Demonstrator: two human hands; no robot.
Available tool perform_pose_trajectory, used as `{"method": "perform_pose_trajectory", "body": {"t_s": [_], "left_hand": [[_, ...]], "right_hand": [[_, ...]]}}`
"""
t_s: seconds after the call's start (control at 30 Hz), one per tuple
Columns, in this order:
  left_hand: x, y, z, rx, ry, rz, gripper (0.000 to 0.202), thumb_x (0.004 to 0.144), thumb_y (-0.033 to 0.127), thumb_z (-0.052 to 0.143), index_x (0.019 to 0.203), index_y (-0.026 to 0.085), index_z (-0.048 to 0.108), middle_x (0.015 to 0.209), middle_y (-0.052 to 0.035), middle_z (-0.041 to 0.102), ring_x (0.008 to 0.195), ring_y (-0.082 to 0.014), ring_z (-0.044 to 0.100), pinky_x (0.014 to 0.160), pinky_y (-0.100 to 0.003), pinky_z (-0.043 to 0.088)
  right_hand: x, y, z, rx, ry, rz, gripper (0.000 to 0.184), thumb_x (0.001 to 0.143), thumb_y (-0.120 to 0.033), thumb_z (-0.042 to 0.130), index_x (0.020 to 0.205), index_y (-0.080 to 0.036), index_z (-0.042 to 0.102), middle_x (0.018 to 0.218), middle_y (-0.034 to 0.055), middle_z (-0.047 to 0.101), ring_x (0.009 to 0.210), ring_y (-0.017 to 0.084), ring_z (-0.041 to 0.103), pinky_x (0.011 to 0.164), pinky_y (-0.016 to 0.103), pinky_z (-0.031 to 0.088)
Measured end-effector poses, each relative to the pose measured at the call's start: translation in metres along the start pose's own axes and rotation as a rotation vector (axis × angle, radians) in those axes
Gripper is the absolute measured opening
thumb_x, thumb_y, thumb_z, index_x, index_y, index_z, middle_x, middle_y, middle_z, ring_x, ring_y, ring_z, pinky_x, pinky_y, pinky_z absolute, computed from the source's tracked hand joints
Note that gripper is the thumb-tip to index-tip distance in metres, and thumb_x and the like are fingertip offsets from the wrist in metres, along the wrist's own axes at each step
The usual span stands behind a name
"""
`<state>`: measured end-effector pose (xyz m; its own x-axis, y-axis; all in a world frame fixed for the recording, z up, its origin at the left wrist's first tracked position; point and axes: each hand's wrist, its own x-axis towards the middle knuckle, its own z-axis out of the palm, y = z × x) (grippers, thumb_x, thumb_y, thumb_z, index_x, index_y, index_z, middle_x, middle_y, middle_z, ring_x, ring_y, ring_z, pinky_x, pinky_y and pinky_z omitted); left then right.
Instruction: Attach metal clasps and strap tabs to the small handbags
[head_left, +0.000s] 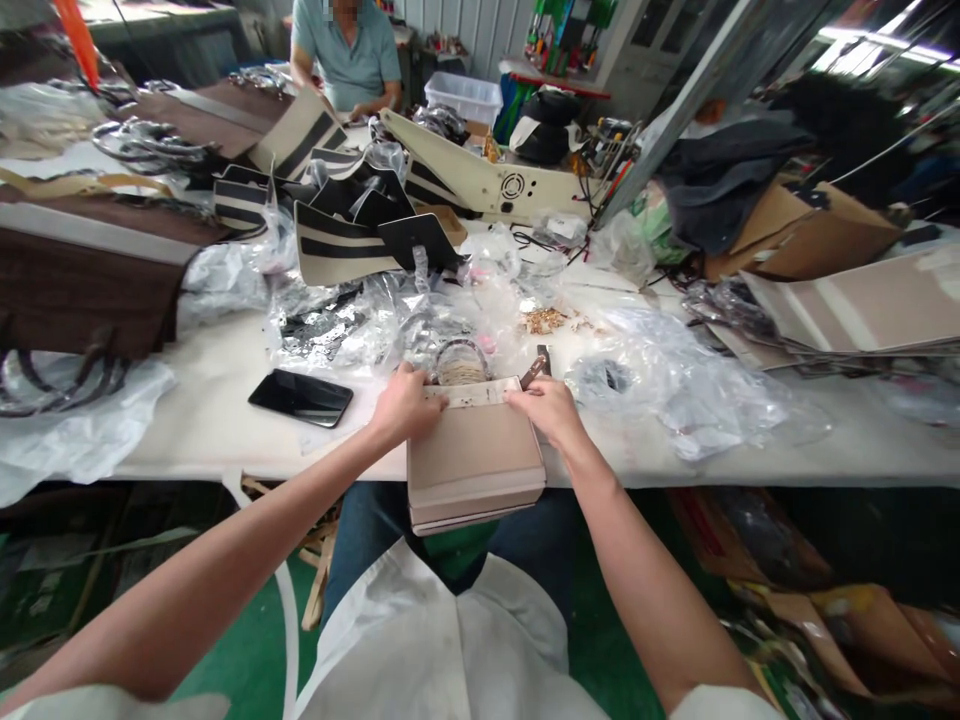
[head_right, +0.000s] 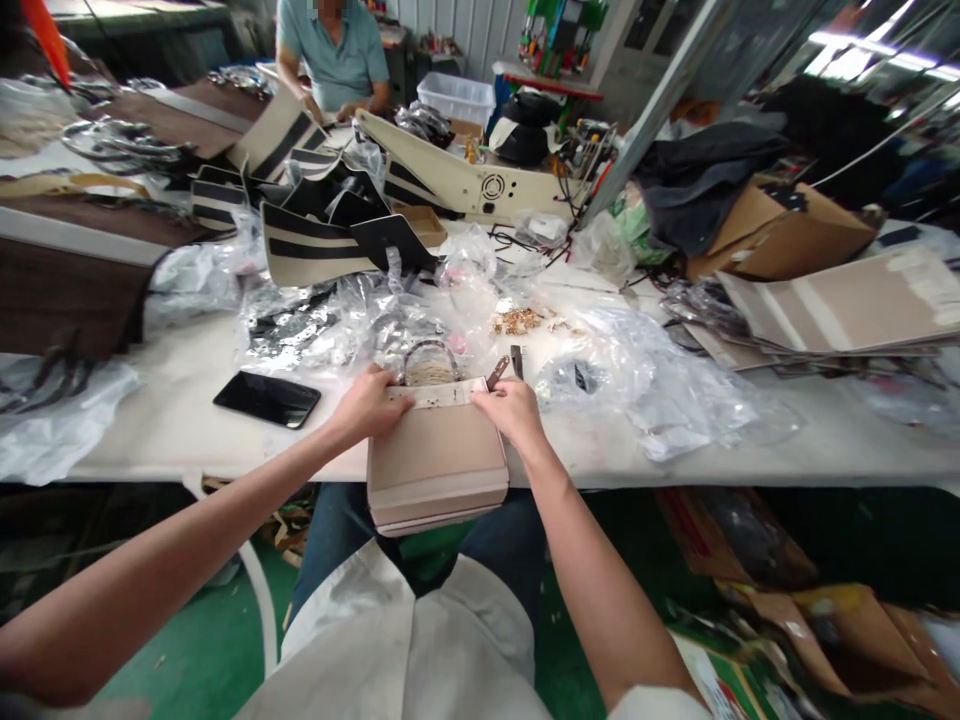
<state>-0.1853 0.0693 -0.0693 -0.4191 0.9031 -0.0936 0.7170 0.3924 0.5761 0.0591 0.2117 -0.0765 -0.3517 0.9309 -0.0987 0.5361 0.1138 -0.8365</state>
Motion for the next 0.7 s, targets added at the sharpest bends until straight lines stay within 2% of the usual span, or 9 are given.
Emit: {"method": "perform_pose_trajectory", "body": {"t_s": [0.07,0.13,0.2,0.27,0.37,0.53,0.7], "left_hand": [[-0.004,-0.006,0.009,-0.027,0.056,0.049,0.029,0.097,0.042,0.074,0.11,0.016,0.073,0.131,-0.0197,0.067,0.123,-0.037,0.067,0.11,-0.047,0.056],[-0.008,-0.009,0.016,-0.037,0.109,0.082,0.027,0.1,0.038,0.071,0.114,0.015,0.07,0.128,-0.0195,0.067,0.128,-0.0384,0.064,0.116,-0.051,0.054],[-0.013,-0.008,0.021,-0.049,0.148,0.092,0.029,0.103,0.036,0.067,0.122,0.015,0.066,0.129,-0.0198,0.066,0.13,-0.0397,0.062,0.118,-0.054,0.052],[-0.017,-0.007,0.024,-0.071,0.176,0.096,0.031,0.105,0.035,0.064,0.129,0.015,0.061,0.13,-0.0201,0.065,0.132,-0.0405,0.061,0.119,-0.056,0.051],[-0.02,-0.007,0.026,-0.093,0.197,0.112,0.03,0.105,0.034,0.061,0.13,0.017,0.059,0.131,-0.0201,0.066,0.132,-0.0415,0.061,0.119,-0.059,0.051],[-0.013,-0.018,0.029,-0.114,0.207,0.165,0.032,0.104,0.043,0.06,0.125,0.02,0.057,0.128,-0.0176,0.066,0.127,-0.0428,0.062,0.114,-0.063,0.054],[-0.003,-0.029,0.04,-0.106,0.23,0.202,0.036,0.102,0.05,0.059,0.123,0.021,0.056,0.125,-0.0167,0.067,0.124,-0.0434,0.064,0.114,-0.066,0.054]], "right_hand": [[0.0,0.005,0.002,0.116,-0.037,0.047,0.042,0.067,-0.049,0.088,0.092,-0.015,0.088,0.088,0.0062,0.081,0.086,0.026,0.073,0.072,0.029,0.052],[0.0,0.011,0.005,0.213,-0.064,0.11,0.06,0.067,-0.05,0.091,0.116,-0.015,0.089,0.094,0.0072,0.084,0.088,0.026,0.075,0.077,0.031,0.056],[0.0,0.014,0.005,0.298,-0.09,0.146,0.07,0.066,-0.049,0.093,0.127,-0.015,0.087,0.104,0.0083,0.086,0.094,0.027,0.077,0.083,0.032,0.059],[-0.001,0.016,0.004,0.364,-0.137,0.171,0.068,0.066,-0.052,0.093,0.123,-0.015,0.088,0.113,0.0096,0.086,0.101,0.029,0.079,0.085,0.033,0.06],[-0.002,0.018,0.001,0.324,-0.18,0.147,0.06,0.069,-0.055,0.093,0.114,-0.015,0.09,0.112,0.0106,0.087,0.102,0.031,0.08,0.084,0.034,0.061],[0.0,0.021,-0.002,0.196,-0.179,0.026,0.044,0.078,-0.052,0.088,0.104,-0.017,0.09,0.116,0.0099,0.087,0.108,0.035,0.08,0.088,0.037,0.062],[0.009,0.023,0.0,0.186,-0.155,-0.03,0.03,0.077,-0.044,0.086,0.092,-0.019,0.09,0.117,0.0069,0.086,0.109,0.034,0.08,0.096,0.038,0.06]]}}
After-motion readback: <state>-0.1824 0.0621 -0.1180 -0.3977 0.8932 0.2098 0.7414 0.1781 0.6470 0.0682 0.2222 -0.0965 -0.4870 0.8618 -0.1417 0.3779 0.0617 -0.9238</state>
